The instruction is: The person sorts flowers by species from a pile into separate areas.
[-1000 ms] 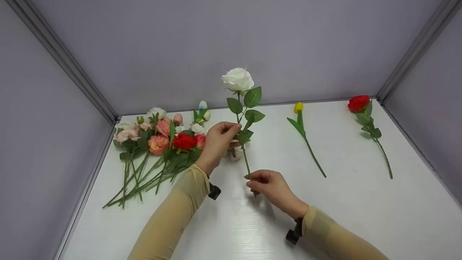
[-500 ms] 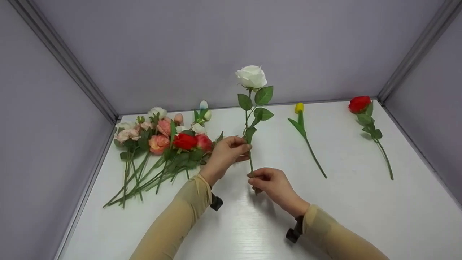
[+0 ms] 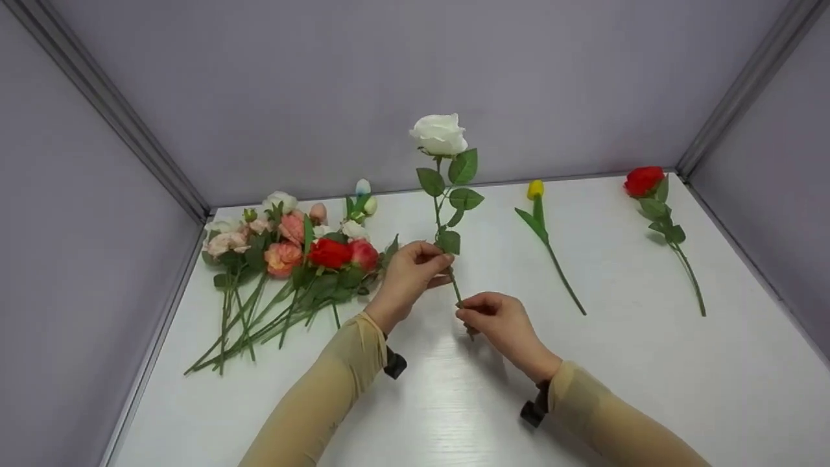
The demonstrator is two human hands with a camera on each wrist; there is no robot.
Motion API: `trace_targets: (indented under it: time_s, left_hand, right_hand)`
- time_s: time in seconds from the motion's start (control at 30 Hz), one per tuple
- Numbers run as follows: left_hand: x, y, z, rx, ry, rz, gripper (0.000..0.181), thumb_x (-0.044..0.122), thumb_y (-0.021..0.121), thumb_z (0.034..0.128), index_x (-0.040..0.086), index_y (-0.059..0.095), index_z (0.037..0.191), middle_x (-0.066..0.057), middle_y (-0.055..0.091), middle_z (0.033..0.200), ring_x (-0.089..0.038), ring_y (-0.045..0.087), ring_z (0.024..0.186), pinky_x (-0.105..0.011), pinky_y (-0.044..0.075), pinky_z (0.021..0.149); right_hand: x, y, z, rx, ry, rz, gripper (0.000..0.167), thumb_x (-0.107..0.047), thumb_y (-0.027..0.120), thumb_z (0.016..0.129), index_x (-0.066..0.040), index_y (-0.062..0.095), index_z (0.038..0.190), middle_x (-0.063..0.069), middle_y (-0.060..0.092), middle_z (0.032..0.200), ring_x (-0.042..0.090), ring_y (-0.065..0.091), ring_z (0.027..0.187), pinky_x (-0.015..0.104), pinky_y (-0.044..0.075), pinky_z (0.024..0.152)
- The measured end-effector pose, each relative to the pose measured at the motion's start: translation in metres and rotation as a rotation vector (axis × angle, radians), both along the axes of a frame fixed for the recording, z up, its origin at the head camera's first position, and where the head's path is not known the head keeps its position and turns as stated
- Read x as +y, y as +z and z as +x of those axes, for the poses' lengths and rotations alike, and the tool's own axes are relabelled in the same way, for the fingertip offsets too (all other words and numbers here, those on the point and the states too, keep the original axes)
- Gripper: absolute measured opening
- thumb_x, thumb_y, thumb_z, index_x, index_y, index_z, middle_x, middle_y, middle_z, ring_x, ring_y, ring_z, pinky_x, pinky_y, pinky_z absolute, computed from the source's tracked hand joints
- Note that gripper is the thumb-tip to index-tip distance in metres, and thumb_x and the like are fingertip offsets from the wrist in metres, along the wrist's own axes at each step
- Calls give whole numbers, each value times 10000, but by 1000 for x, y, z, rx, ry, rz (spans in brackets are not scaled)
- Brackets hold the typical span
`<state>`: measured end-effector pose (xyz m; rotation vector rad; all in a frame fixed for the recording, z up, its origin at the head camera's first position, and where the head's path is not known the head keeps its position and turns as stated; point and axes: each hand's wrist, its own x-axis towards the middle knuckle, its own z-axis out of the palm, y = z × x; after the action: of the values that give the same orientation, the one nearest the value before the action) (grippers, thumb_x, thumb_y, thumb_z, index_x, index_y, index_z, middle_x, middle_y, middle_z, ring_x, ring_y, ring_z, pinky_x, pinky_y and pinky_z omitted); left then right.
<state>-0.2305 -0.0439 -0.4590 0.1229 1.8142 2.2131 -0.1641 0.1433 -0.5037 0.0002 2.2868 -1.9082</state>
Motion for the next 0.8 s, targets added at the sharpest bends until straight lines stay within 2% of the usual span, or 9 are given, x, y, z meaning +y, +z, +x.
trace_targets:
  time_s: [0.1, 0.17, 0.23, 0.3, 0.43, 0.53, 0.6, 0.7, 0.8]
  left_hand:
    - [6, 0, 1, 21, -19, -1, 192, 53, 722, 957, -38, 634, 1101, -161, 653, 1027, -247, 681, 929, -386, 606, 858]
    - [11, 1, 4, 49, -56, -42, 244, 83, 708, 974, -37, 639, 1175, -153, 654, 1072, -258, 687, 969, -375, 600, 874]
    - [15, 1, 10, 102, -113, -145, 296, 135, 686, 999, 3, 641, 1260, -117, 658, 1128, -241, 684, 1017, -354, 592, 888]
    - [21, 1, 18, 204, -189, -327, 345, 223, 660, 1024, 74, 637, 1333, -50, 659, 1187, -191, 667, 1064, -318, 575, 904]
    - [34, 2, 38, 531, -392, -710, 414, 326, 610, 1050, 184, 585, 1438, 40, 622, 1329, -121, 608, 1183, -283, 520, 969]
    - [46, 2, 53, 826, -544, -900, 466, 335, 595, 1057, 189, 530, 1494, 19, 575, 1421, -131, 551, 1287, -274, 463, 1053]
    - [54, 0, 61, 1021, -620, -1010, 509, 356, 596, 1053, 185, 497, 1521, -1, 550, 1463, -147, 512, 1341, -272, 410, 1108]
    - [67, -5, 70, 1259, -672, -1156, 578, 415, 603, 1037, 199, 452, 1552, -18, 511, 1511, -179, 462, 1392, -294, 347, 1162]
    - [78, -13, 75, 1368, -684, -1258, 618, 459, 611, 1021, 223, 432, 1564, -11, 485, 1536, -193, 432, 1417, -315, 315, 1184]
  right_hand:
    - [12, 1, -4, 31, -24, 85, 211, -157, 796, 907, -6, 771, 1051, 163, 740, 915, 223, 682, 755, 353, 582, 703]
    - [24, 3, -6, 43, -33, 145, 211, -164, 792, 914, -10, 771, 1056, 163, 735, 905, 215, 669, 754, 355, 573, 694]
    - [42, 5, -9, 58, -44, 217, 221, -195, 786, 926, -27, 771, 1069, 144, 733, 902, 213, 658, 759, 343, 563, 680]
    - [66, 7, -12, 70, -60, 296, 247, -234, 774, 941, -40, 768, 1094, 131, 735, 921, 219, 653, 778, 320, 552, 666]
    - [129, 14, -19, 76, -111, 478, 305, -309, 730, 973, -56, 757, 1142, 135, 737, 986, 227, 656, 818, 295, 540, 652]
    - [179, 19, -21, 58, -151, 604, 339, -331, 699, 990, -43, 746, 1163, 152, 735, 1030, 224, 653, 811, 307, 533, 639]
    - [209, 21, -19, 54, -170, 688, 338, -319, 688, 995, -26, 746, 1154, 162, 735, 1033, 221, 651, 783, 319, 523, 621]
    - [248, 20, -13, 51, -184, 784, 324, -274, 676, 999, 14, 744, 1133, 189, 734, 1025, 241, 646, 776, 335, 499, 607]
    - [276, 16, -6, 30, -177, 850, 308, -233, 663, 996, 47, 739, 1100, 205, 729, 999, 276, 642, 794, 343, 482, 607]
